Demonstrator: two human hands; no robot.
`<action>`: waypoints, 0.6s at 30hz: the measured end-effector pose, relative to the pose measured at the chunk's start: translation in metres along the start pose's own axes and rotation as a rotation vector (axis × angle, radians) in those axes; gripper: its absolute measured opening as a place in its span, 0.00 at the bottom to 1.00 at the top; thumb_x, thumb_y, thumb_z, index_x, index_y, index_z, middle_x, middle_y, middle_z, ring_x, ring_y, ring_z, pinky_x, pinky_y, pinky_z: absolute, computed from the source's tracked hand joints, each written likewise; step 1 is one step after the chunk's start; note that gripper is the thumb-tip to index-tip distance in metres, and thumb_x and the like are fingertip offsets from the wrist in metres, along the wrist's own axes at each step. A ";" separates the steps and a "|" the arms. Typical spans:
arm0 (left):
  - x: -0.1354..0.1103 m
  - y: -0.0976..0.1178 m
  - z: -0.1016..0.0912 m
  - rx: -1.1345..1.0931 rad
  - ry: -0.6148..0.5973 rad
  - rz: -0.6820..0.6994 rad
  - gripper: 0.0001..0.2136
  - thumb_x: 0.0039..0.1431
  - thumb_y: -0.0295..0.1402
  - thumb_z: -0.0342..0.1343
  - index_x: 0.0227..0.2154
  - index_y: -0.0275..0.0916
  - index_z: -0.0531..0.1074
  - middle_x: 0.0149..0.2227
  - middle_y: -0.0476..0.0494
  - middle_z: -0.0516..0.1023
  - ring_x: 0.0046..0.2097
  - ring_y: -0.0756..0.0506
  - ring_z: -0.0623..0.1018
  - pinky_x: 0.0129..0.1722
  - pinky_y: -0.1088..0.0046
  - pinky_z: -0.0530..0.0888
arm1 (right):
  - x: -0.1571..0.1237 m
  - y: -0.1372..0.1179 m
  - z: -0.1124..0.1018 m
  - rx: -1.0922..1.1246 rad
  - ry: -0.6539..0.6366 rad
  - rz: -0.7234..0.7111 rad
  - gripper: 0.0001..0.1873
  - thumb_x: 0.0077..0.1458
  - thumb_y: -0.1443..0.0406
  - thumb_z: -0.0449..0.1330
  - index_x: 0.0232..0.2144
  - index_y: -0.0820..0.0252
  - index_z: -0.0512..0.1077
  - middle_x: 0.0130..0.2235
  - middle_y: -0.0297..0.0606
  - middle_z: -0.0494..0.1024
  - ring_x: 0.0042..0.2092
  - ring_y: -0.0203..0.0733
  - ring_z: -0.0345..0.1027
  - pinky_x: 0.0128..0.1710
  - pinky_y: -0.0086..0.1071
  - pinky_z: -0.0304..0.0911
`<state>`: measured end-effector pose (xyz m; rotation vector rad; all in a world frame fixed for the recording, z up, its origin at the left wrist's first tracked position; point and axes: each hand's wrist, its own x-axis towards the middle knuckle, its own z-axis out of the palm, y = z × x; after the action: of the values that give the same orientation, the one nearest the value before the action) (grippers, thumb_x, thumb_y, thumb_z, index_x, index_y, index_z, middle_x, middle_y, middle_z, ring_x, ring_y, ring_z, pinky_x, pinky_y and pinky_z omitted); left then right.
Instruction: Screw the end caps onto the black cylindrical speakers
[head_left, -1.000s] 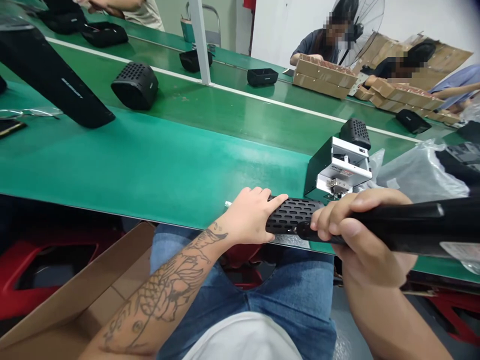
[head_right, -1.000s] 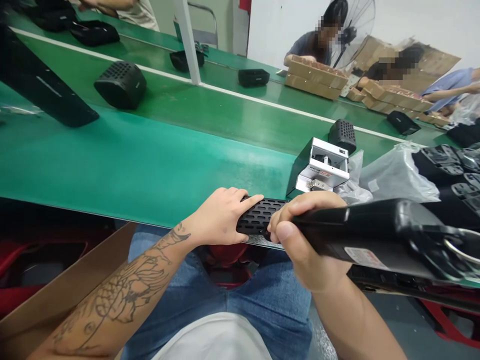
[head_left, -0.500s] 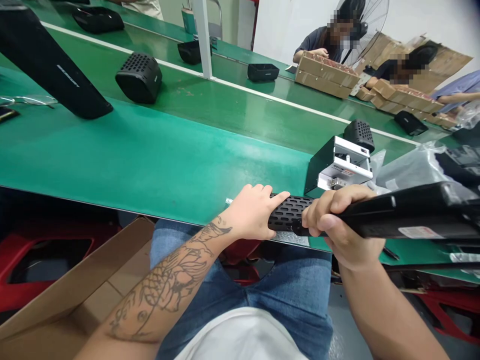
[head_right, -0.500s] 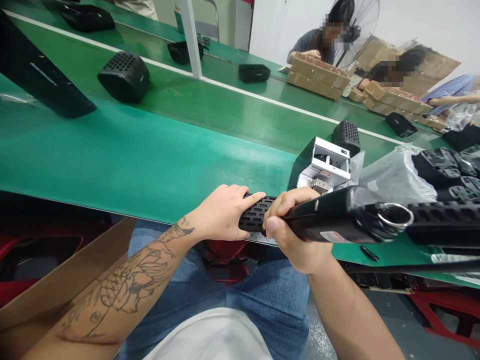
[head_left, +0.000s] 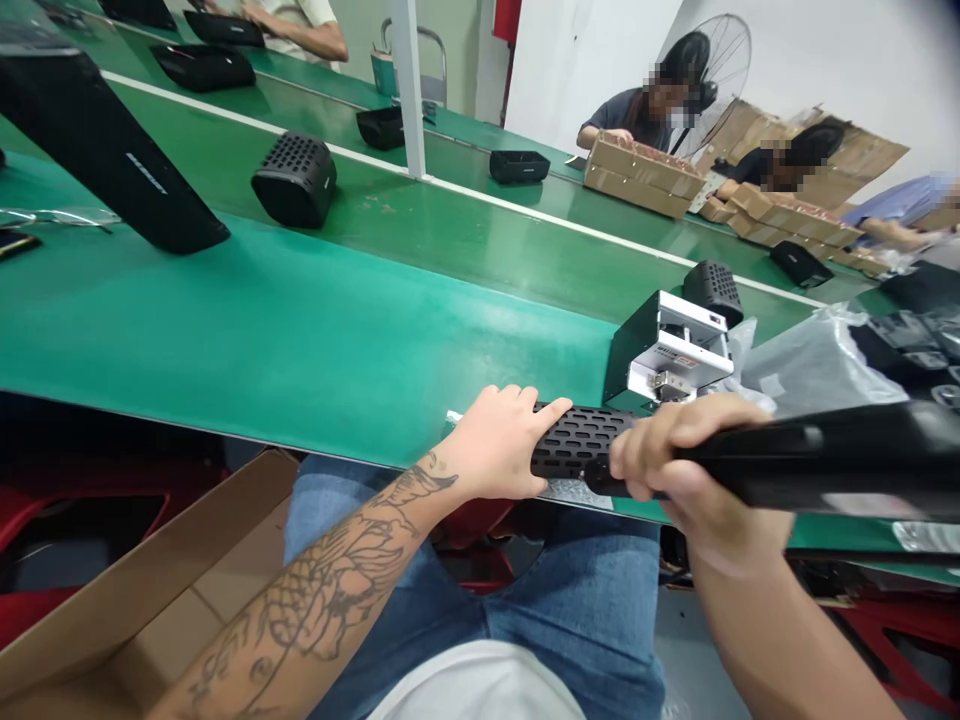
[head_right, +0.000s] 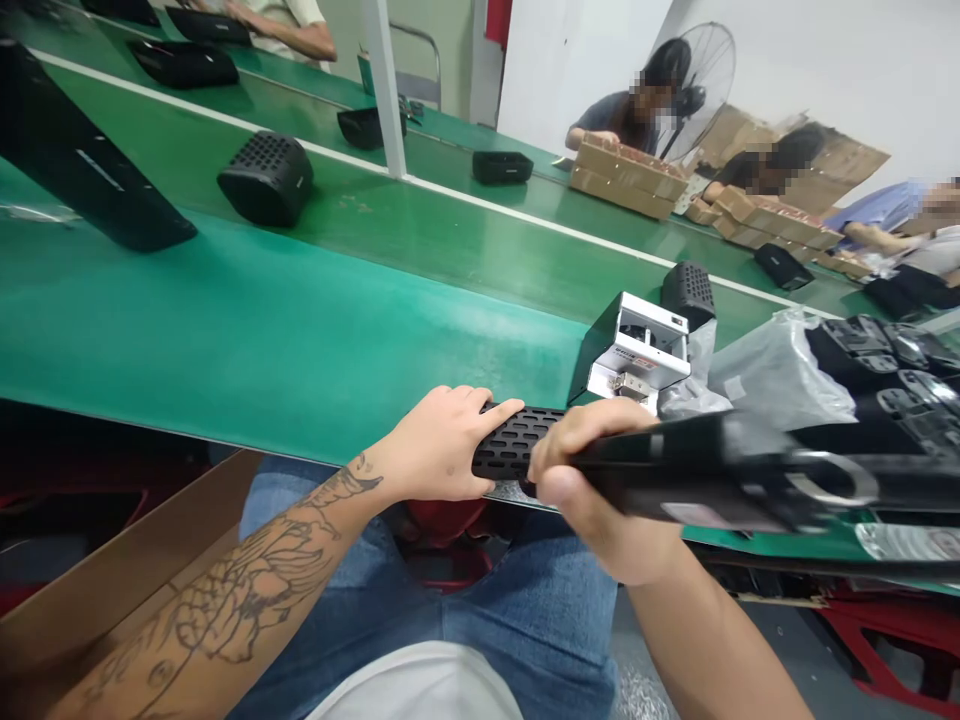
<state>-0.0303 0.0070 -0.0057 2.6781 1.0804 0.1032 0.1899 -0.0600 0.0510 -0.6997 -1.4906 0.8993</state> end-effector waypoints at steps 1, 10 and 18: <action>0.000 0.000 0.001 -0.003 0.004 -0.003 0.47 0.60 0.50 0.71 0.80 0.45 0.65 0.57 0.32 0.82 0.55 0.28 0.83 0.54 0.52 0.76 | 0.005 -0.004 -0.006 0.002 0.073 -0.038 0.10 0.67 0.61 0.77 0.44 0.49 0.80 0.26 0.28 0.77 0.22 0.40 0.71 0.27 0.41 0.78; 0.002 -0.002 0.004 -0.042 0.026 0.023 0.48 0.58 0.49 0.73 0.79 0.42 0.67 0.56 0.32 0.82 0.54 0.28 0.83 0.54 0.49 0.79 | 0.052 0.040 -0.110 -0.599 0.754 -0.164 0.11 0.59 0.58 0.77 0.31 0.51 0.79 0.27 0.32 0.77 0.27 0.49 0.77 0.36 0.50 0.82; -0.019 -0.032 0.026 -0.327 0.365 0.214 0.32 0.69 0.46 0.69 0.72 0.44 0.75 0.73 0.29 0.76 0.74 0.25 0.76 0.78 0.38 0.71 | 0.046 0.048 -0.102 -0.544 0.745 -0.062 0.10 0.57 0.58 0.76 0.31 0.50 0.79 0.24 0.32 0.77 0.25 0.50 0.75 0.33 0.47 0.78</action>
<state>-0.0618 0.0104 -0.0390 2.5152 0.7762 0.7633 0.2823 0.0177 0.0343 -1.2163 -1.0532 0.1163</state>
